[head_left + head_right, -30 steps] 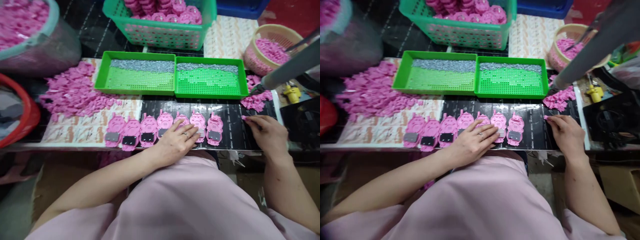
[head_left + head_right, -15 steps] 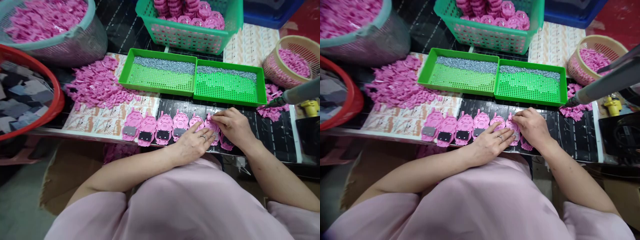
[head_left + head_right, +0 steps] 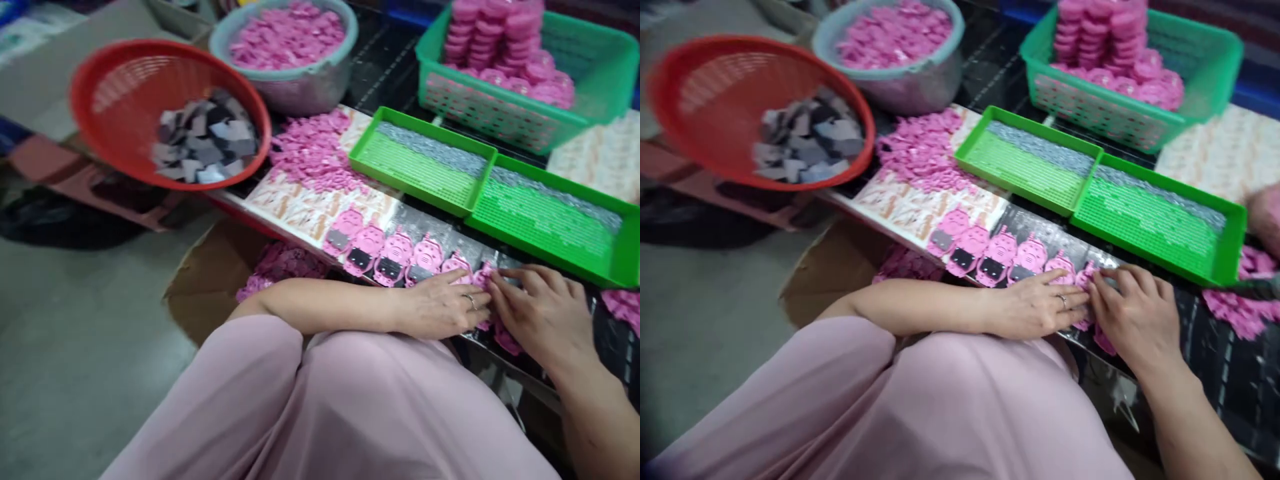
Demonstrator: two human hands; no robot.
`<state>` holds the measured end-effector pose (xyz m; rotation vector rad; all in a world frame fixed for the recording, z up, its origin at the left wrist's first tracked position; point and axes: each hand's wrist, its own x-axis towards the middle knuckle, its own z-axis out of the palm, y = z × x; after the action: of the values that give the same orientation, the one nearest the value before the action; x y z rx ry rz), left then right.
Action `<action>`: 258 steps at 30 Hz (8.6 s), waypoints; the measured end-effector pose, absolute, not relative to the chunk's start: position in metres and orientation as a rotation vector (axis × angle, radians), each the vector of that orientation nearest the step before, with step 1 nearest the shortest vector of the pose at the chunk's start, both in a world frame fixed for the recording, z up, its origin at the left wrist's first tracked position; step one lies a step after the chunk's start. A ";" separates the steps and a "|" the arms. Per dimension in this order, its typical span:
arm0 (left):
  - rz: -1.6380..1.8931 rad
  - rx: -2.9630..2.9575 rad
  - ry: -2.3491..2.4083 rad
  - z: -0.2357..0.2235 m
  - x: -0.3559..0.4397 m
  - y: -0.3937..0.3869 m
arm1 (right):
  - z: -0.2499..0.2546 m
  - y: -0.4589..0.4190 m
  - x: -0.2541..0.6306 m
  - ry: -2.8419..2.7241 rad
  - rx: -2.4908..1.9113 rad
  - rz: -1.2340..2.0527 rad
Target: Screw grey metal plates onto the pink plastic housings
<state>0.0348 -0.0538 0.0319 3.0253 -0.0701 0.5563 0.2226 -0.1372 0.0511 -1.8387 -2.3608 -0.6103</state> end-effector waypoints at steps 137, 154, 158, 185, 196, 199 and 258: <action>0.645 1.230 0.588 0.052 -0.096 0.022 | 0.083 -0.023 0.095 -2.367 -1.052 -0.236; 0.877 2.708 0.749 0.031 -0.127 0.003 | 0.059 -0.026 0.107 -2.300 -1.343 -0.225; 0.827 2.903 0.618 0.023 -0.130 -0.004 | 0.048 -0.020 0.101 -2.354 -1.335 -0.233; 0.361 2.922 1.280 0.046 -0.123 0.149 | 0.071 -0.018 0.093 -2.534 -1.310 -0.570; 0.071 2.939 1.345 0.039 -0.103 0.193 | 0.079 -0.019 0.122 -2.405 -1.278 -0.474; 0.115 2.917 1.301 0.035 -0.106 0.199 | 0.077 -0.020 0.126 -2.396 -1.298 -0.445; 0.490 2.897 1.292 0.037 -0.153 0.053 | 0.070 -0.038 0.134 -2.475 -1.408 -0.496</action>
<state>-0.1532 0.0529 0.0373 2.8975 1.2920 0.4896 0.1338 -0.0378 0.0702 -1.4079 -2.4746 -0.4956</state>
